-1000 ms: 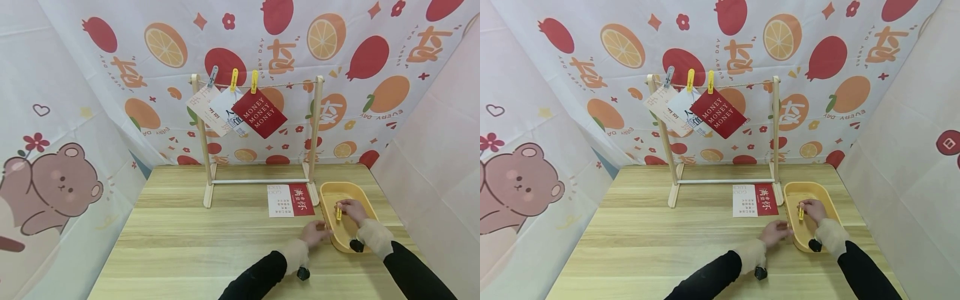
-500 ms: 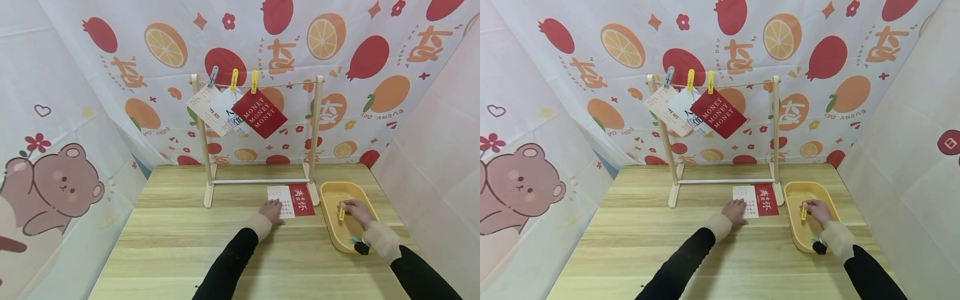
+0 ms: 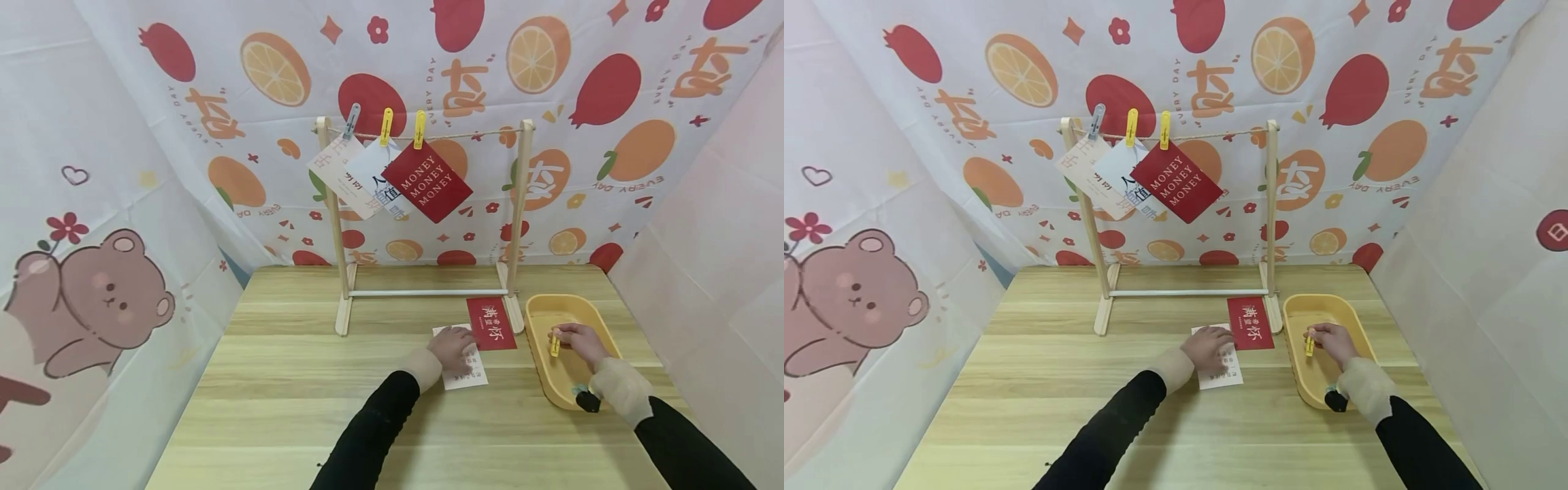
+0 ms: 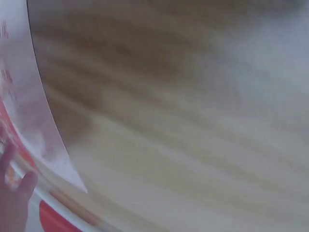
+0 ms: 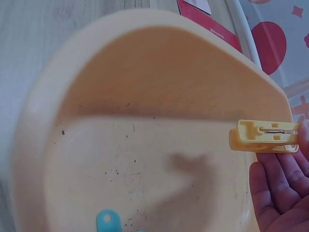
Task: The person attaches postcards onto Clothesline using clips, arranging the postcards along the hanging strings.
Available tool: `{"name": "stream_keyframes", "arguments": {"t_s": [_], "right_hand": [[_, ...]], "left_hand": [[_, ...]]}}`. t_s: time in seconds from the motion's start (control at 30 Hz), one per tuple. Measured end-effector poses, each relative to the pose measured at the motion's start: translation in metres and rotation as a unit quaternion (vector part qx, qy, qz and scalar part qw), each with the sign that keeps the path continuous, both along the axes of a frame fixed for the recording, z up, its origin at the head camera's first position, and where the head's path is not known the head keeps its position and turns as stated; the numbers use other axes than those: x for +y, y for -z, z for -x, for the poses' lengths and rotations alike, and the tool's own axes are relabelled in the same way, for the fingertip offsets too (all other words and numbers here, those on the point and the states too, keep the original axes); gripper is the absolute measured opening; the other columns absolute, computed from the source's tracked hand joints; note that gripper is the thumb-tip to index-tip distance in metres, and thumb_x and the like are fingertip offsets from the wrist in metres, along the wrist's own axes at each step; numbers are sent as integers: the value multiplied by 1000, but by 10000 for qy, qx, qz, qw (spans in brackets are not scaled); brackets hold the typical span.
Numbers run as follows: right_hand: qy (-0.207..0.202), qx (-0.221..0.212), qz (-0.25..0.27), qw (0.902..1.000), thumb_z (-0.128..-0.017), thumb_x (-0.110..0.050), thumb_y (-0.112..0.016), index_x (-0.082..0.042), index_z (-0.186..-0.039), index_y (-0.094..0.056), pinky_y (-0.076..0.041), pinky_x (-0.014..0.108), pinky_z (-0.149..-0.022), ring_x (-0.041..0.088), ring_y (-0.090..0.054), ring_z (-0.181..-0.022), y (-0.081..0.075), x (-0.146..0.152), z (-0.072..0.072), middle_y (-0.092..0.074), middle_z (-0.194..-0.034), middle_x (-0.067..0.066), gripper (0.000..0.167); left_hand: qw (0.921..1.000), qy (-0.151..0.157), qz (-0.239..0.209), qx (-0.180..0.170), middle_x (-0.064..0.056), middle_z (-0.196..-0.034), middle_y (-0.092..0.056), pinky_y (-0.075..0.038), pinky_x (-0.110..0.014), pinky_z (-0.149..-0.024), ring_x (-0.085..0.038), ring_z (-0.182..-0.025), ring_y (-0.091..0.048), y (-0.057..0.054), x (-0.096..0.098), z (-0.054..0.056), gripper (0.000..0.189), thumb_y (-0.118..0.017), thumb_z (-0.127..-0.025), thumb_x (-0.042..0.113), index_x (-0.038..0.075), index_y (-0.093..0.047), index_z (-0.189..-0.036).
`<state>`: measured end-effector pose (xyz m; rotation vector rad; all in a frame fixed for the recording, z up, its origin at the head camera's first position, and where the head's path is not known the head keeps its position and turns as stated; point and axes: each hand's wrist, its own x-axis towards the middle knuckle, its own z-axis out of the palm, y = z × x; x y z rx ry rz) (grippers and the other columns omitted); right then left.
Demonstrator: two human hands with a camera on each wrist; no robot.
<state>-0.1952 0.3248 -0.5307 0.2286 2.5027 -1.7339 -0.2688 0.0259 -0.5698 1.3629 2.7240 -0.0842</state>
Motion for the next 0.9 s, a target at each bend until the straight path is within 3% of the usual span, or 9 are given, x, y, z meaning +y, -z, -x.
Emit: {"name": "stream_keyframes", "arguments": {"t_s": [0.1, 0.2, 0.33, 0.4, 0.53, 0.6, 0.8, 0.9], "right_hand": [[-38, -12, -30, 10000, -96, -7, -46, 25, -116, -41, -50, 27, -76, 5, -59, -82, 0, -1, -1, -59, -106, 28, 38], [47, -32, 22, 10000, -96, -7, -47, 25, -115, -42, -50, 29, -77, 6, -60, -81, -1, 0, -3, -59, -105, 29, 38], [48, -34, 14, 10000, -96, -8, -47, 25, -116, -41, -50, 31, -78, 8, -61, -82, -2, 0, -4, -59, -106, 29, 39], [44, -48, -5, 10000, -96, -9, -47, 24, -117, -41, -50, 31, -78, 8, -61, -82, -2, 0, -3, -59, -106, 29, 39], [11, -67, 25, 10000, -96, -8, -47, 24, -117, -41, -50, 28, -76, 8, -61, -81, -1, 1, -1, -58, -107, 29, 39], [1, -70, 30, 10000, -96, -7, -46, 25, -117, -41, -50, 26, -75, 7, -60, -81, 0, 1, 0, -59, -107, 29, 39], [-13, -92, 42, 9999, -96, -6, -46, 25, -116, -40, -50, 27, -76, 7, -61, -81, 0, -1, -2, -59, -106, 30, 38], [17, -131, 113, 9998, -96, -6, -47, 25, -116, -40, -50, 27, -76, 8, -61, -80, 1, -1, -4, -59, -105, 29, 38]], "left_hand": [[9977, 179, 589, -301, 12, -143, -32, -25, -33, -104, -11, -129, -28, 1, -2, 1, 82, -68, -69, 62, 32, -38, -139], [9957, 83, 913, 137, 8, -134, -43, -32, -32, -99, -12, -121, -37, -1, 0, 0, 87, -65, -63, 71, 27, -42, -135], [9931, -279, 859, 745, 1, -115, -54, -37, -31, -92, -14, -108, -47, -2, 1, -3, 88, -56, -63, 78, 15, -49, -124], [9958, -204, 652, 601, 0, -117, -53, -36, -29, -94, -14, -111, -46, -3, -1, -6, 88, -57, -64, 77, 14, -49, -124], [9990, 167, 385, -152, 0, -132, -43, -31, -26, -100, -15, -122, -37, -6, -7, -9, 85, -68, -66, 63, 16, -42, -132], [9983, 168, 444, -343, 2, -133, -41, -31, -25, -99, -13, -123, -36, -8, -9, -8, 85, -72, -65, 56, 18, -41, -134], [9954, 44, 835, 470, 5, -115, -49, -37, -27, -91, -11, -109, -43, -7, -11, -3, 76, -63, -65, 71, 21, -51, -121], [9958, 155, 829, 347, 4, -116, -48, -35, -28, -94, -12, -110, -43, -6, -14, -3, 78, -61, -63, 74, 22, -52, -121]]}}
